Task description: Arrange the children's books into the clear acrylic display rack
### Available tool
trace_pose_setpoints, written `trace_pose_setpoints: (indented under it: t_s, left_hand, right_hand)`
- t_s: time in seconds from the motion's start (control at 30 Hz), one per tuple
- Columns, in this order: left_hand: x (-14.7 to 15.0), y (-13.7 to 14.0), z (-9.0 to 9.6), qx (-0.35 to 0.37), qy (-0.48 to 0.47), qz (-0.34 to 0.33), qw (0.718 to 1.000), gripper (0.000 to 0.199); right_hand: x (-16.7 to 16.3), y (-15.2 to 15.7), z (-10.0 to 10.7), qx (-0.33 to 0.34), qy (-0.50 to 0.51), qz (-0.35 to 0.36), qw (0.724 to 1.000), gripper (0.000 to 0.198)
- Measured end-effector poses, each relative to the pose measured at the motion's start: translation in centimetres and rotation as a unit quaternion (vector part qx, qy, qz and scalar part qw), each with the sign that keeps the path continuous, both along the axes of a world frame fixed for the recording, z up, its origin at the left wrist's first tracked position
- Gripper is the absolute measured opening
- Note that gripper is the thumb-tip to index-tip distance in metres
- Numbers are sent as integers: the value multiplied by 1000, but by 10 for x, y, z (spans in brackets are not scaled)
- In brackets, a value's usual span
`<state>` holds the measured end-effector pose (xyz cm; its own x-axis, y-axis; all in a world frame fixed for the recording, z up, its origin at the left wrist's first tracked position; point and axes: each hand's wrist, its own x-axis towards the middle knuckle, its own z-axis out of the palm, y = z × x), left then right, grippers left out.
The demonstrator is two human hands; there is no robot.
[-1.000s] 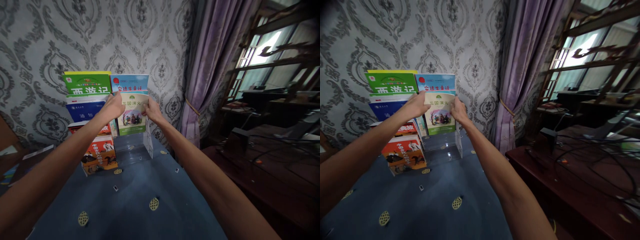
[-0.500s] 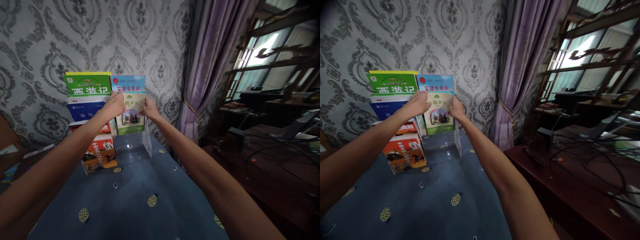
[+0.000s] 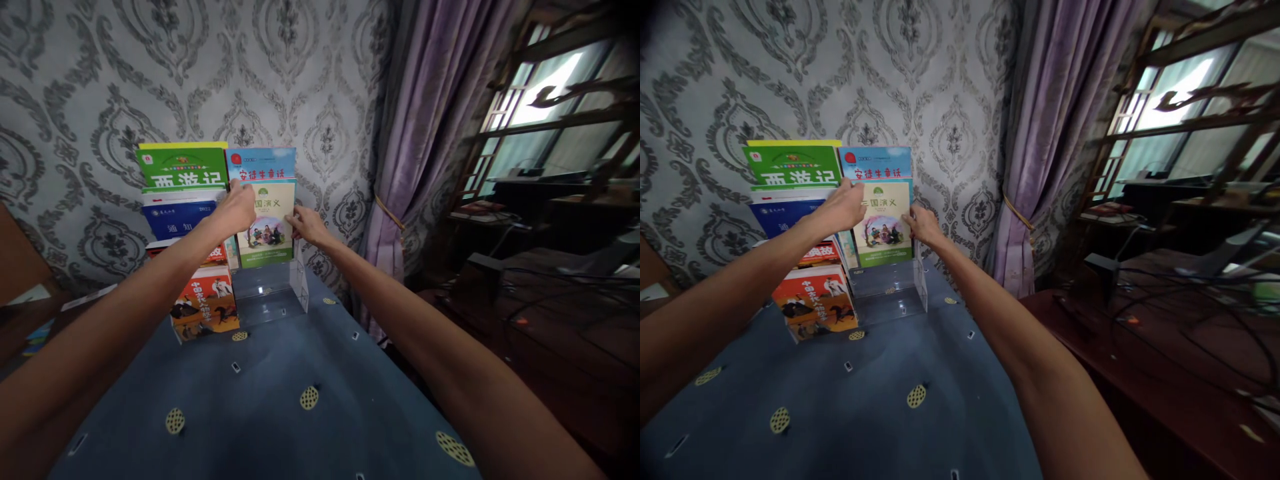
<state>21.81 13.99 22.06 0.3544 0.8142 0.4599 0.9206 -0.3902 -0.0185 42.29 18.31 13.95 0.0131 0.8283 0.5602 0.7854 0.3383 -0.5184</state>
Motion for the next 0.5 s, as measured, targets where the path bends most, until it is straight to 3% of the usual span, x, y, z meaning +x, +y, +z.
trace_pose_setpoints:
  t_s: [0.13, 0.23, 0.33, 0.5]
  left_hand:
    - [-5, 7, 3, 8, 9, -7, 1000, 42]
    - [-14, 13, 2, 25, -1, -49, 998, 41]
    - [-22, 16, -1, 51, -16, -85, 995, 40]
    - [-25, 5, -12, 64, -7, -89, 994, 38]
  right_hand:
    - [-3, -2, 2, -12, 1, -6, 1000, 14]
    - [-5, -5, 1, -13, -5, -22, 1000, 17]
    - [-7, -9, -6, 3, -11, -51, 999, 16]
    - [-11, -17, -17, 43, -15, -113, 993, 19]
